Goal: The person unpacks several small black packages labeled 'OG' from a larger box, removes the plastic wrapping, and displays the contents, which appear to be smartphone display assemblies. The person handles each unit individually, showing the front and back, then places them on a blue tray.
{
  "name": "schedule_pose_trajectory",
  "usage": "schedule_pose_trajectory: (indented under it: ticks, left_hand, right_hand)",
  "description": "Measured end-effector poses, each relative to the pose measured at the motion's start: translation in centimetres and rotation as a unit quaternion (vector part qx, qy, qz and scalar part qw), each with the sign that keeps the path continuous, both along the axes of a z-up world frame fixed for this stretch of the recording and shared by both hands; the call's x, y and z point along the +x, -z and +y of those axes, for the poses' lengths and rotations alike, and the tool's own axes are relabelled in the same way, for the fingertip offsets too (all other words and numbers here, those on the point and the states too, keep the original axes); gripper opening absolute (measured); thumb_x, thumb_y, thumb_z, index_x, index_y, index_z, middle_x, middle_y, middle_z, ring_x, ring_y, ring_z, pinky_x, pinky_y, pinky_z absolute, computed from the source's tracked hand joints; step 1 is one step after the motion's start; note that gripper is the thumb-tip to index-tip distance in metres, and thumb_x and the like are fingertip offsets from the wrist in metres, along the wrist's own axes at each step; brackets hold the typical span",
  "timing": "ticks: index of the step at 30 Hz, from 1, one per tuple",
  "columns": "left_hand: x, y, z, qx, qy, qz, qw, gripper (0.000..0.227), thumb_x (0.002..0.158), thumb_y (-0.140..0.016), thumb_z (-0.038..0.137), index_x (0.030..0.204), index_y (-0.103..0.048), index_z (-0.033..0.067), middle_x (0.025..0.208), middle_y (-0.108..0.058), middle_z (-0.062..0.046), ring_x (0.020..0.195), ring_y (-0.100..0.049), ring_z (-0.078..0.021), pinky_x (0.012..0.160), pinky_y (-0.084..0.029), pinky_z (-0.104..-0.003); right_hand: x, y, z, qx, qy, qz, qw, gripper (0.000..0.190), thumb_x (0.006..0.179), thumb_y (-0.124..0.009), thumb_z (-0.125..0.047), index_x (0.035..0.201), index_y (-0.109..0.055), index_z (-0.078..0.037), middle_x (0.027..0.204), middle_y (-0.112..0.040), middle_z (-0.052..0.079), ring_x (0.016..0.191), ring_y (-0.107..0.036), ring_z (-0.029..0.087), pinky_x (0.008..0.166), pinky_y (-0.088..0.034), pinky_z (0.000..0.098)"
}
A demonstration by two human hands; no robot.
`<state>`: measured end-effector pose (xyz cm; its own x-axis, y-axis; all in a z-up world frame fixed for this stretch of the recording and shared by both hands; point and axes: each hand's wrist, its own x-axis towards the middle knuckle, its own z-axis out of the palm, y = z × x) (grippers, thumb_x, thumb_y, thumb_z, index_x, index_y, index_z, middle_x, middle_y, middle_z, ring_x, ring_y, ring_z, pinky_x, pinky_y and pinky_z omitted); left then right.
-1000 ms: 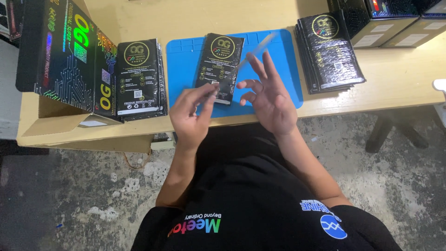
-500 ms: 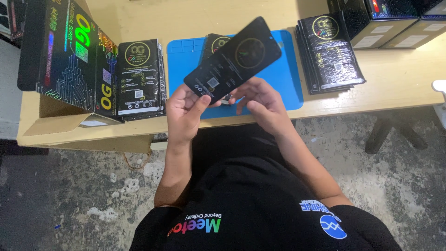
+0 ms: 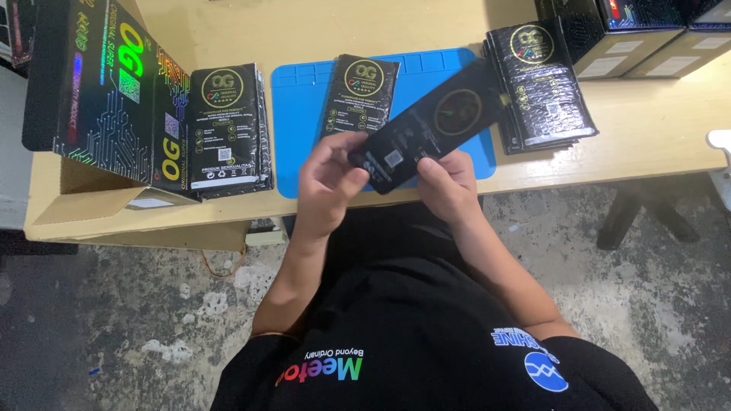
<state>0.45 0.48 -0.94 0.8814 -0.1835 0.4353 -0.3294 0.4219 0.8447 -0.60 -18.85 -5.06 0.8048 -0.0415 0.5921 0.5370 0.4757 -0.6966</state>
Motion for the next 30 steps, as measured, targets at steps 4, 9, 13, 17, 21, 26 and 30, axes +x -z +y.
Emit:
schedule_pose_trajectory:
  ticks: [4, 9, 13, 17, 21, 26, 30]
  left_hand:
    - [0.3, -3.6, 1.4, 0.042, -0.007, -0.007, 0.999, 0.059, 0.093, -0.075, 0.043, 0.132, -0.065, 0.0004, 0.108, -0.072, -0.010, 0.102, -0.064, -0.0107, 0.088, -0.057, -0.027]
    - [1.9, -3.3, 1.1, 0.097, 0.016, -0.070, 0.993, 0.021, 0.091, -0.081, 0.013, 0.107, -0.079, 0.0005, 0.094, -0.074, -0.014, 0.087, -0.068, -0.0148, 0.070, -0.055, -0.028]
    - [2.3, -2.9, 0.6, 0.074, 0.015, -0.059, 0.995, 0.018, 0.091, -0.081, 0.011, 0.107, -0.080, 0.0030, 0.093, -0.074, -0.014, 0.084, -0.070, -0.0155, 0.068, -0.056, -0.028]
    - [2.7, -2.4, 0.7, 0.060, 0.031, -0.054, 0.996, 0.020, 0.092, -0.078, 0.001, 0.112, -0.078, 0.0026, 0.076, -0.059, -0.007, 0.077, -0.053, -0.0066, 0.067, -0.042, -0.023]
    - [2.5, -3.1, 0.7, 0.059, 0.042, -0.018, 0.997, 0.016, 0.092, -0.076, 0.000, 0.107, -0.079, 0.0017, 0.072, -0.050, -0.003, 0.075, -0.048, -0.0059, 0.070, -0.038, -0.024]
    - [3.3, -1.4, 0.4, 0.022, 0.045, 0.030, 0.998, 0.014, 0.092, -0.072, 0.000, 0.104, -0.079, 0.0006, 0.074, -0.048, -0.005, 0.079, -0.048, -0.0079, 0.074, -0.041, -0.028]
    - [2.6, -2.9, 0.0, -0.001, 0.060, 0.058, 0.996, 0.014, 0.096, -0.066, 0.007, 0.099, -0.079, 0.0022, 0.083, -0.060, -0.013, 0.082, -0.057, -0.0135, 0.078, -0.045, -0.033]
  right_hand:
    - [-0.1, -0.9, -0.3, -0.058, -0.018, 0.011, 0.998, 0.025, 0.099, -0.058, -0.010, 0.108, -0.074, 0.007, 0.093, -0.075, 0.018, 0.087, -0.073, 0.024, 0.084, -0.057, 0.0398]
    - [-0.2, -2.1, -0.1, -0.173, -0.012, -0.027, 0.985, 0.022, 0.097, -0.058, -0.004, 0.106, -0.077, 0.006, 0.092, -0.077, 0.021, 0.085, -0.074, 0.027, 0.078, -0.057, 0.0451]
    - [-0.4, -2.3, -0.1, -0.200, 0.005, -0.029, 0.979, 0.023, 0.099, -0.058, -0.007, 0.109, -0.077, 0.003, 0.093, -0.078, 0.018, 0.085, -0.075, 0.026, 0.079, -0.058, 0.0430]
    - [-0.2, -1.7, 0.0, -0.248, 0.059, -0.077, 0.964, 0.024, 0.099, -0.057, -0.005, 0.112, -0.076, 0.003, 0.095, -0.077, 0.017, 0.083, -0.074, 0.030, 0.079, -0.058, 0.0434]
    - [-0.5, -2.8, 0.5, -0.277, 0.100, -0.096, 0.951, 0.025, 0.098, -0.057, -0.005, 0.113, -0.075, 0.003, 0.095, -0.076, 0.018, 0.082, -0.074, 0.032, 0.077, -0.058, 0.0459]
    - [-0.9, -3.3, 1.1, -0.281, 0.115, -0.099, 0.948, 0.024, 0.098, -0.057, -0.006, 0.114, -0.075, 0.000, 0.095, -0.077, 0.015, 0.082, -0.074, 0.030, 0.077, -0.058, 0.0433]
    - [-0.7, -1.8, 0.9, -0.281, 0.121, -0.095, 0.947, 0.024, 0.098, -0.058, -0.006, 0.113, -0.075, 0.000, 0.095, -0.076, 0.017, 0.082, -0.074, 0.031, 0.075, -0.058, 0.0434]
